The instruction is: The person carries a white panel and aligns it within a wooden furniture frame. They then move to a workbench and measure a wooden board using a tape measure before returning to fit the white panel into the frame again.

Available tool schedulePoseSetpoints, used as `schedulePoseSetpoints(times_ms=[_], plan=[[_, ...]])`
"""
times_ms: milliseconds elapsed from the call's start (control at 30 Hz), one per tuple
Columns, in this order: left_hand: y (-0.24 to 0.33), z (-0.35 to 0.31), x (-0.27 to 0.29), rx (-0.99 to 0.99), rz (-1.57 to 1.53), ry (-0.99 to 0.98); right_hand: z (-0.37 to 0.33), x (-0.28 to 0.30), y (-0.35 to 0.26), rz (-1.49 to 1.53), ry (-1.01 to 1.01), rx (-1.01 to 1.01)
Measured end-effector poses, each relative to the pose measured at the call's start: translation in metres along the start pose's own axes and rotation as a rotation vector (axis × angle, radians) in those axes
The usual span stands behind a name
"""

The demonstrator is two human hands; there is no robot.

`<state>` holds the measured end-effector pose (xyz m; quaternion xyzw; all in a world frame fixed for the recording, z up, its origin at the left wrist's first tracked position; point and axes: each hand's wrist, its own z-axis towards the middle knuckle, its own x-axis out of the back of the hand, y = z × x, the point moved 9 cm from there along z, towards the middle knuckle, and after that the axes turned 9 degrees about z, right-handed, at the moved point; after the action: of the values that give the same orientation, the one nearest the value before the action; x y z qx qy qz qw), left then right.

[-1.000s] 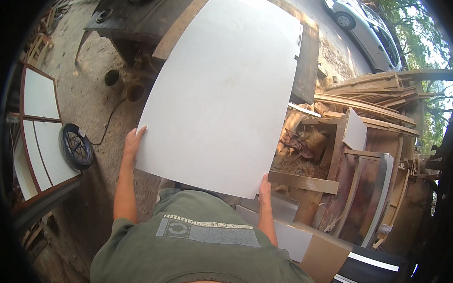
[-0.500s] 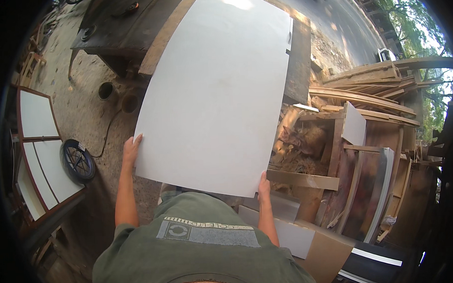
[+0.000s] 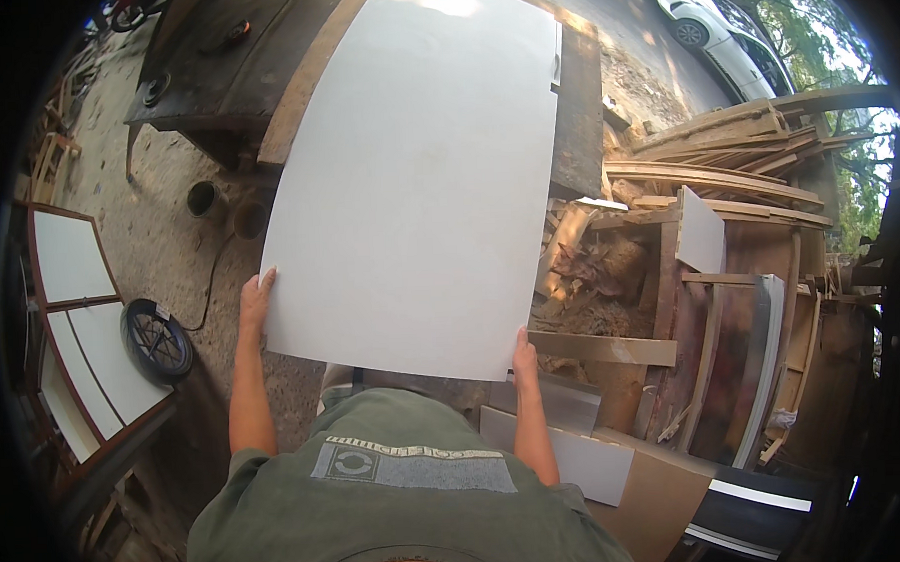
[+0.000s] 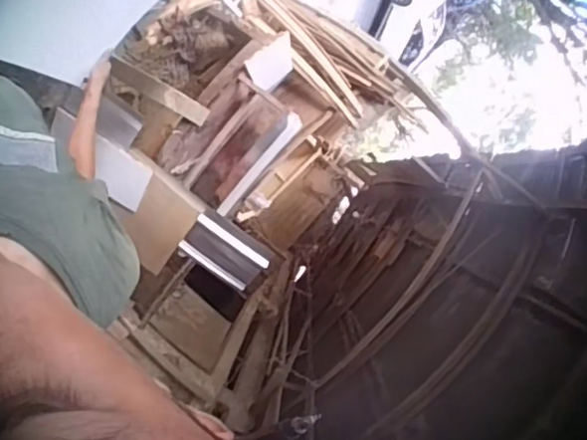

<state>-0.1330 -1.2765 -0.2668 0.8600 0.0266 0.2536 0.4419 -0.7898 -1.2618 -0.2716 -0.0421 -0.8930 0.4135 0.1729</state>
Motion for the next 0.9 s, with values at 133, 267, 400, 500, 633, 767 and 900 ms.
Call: schedulePoseSetpoints(times_ms=[133, 267, 400, 500, 633, 767, 900], plan=[[0.001, 0.009, 0.000, -0.040, 0.064, 0.010, 0.004, -0.001, -0.008, -0.020, -0.023, 0.044], [0.007, 0.007, -0.006, -0.008, -0.006, -0.018, 0.003, -0.004, -0.011, 0.019, -0.016, 0.044], [0.008, 0.012, -0.005, -0.018, 0.022, -0.020, 0.004, -0.006, -0.019, -0.003, -0.002, 0.039], [0.010, 0.017, -0.007, -0.027, 0.030, -0.026, 0.007, -0.005, -0.022, -0.024, 0.001, 0.054], [0.008, 0.023, -0.008, -0.025, 0.030, -0.036, 0.008, -0.008, -0.027, -0.030, -0.012, 0.034], [0.008, 0.023, -0.010, 0.004, 0.010, -0.064, 0.015, -0.006, -0.020, -0.010, -0.007, 0.048], [0.012, 0.022, -0.006, -0.009, 0.073, -0.012, 0.014, -0.008, -0.020, 0.019, -0.019, 0.035]])
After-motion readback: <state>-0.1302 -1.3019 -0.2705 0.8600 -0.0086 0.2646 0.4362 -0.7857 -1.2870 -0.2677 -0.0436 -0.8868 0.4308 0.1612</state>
